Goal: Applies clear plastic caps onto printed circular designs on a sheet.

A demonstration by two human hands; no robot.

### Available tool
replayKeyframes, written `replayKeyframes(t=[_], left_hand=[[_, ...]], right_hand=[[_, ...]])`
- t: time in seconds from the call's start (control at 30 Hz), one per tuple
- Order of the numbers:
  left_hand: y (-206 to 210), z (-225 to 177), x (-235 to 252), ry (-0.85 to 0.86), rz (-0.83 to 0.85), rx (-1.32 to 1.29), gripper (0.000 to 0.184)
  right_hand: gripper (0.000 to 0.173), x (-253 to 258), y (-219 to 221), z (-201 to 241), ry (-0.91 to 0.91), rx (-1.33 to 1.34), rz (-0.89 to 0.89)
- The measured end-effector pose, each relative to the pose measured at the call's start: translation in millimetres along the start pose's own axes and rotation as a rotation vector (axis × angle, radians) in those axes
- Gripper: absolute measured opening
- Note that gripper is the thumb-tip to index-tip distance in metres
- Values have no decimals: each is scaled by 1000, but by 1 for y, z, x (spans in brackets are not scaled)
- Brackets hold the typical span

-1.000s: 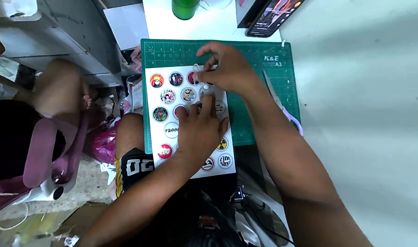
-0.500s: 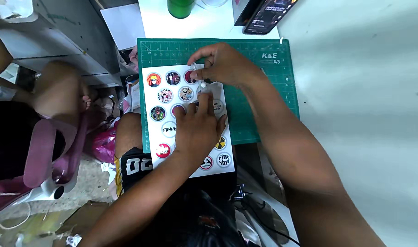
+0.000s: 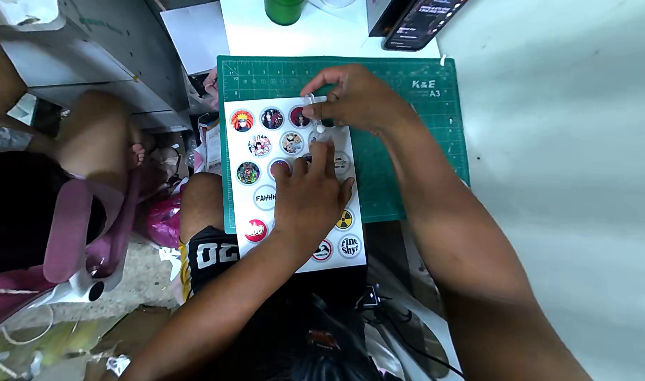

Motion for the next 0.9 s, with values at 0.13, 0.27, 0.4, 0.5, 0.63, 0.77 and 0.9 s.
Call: replayKeyframes(t=[0.13,0.27,0.4,0.5,0.63,0.77,0.9], left_hand=[[10,3,1,-2,-117,3,71],[11,4,0,-2,-97,-5,71],[10,4,1,0,-119,-3,71],[11,4,0,0,-113,-3,70],[4,1,0,10,-109,4,69],[-1,-1,0,15,-75,-1,68],[8,4,0,1,-146,-11,70]], right_hand=[[34,0,-2,-2,11,-22,-3],[34,-2,0,-3,13,4,13],[32,-3,2,-3,43,1,19],[33,-4,1,-3,38,-6,3],[38,-4,2,1,29,-47,-22],[35,-5,2,3,46,-128,-40],[36,-4,3,1,67,-154,-52]])
Point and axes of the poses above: each hand's wrist, its own x-axis towards the middle knuckle, its own y-axis out of the palm, z = x × y, the point moved 10 cm from there along x, towards the middle knuckle, and after that the axes turned 11 degrees about -y, right-handed, at the moved point
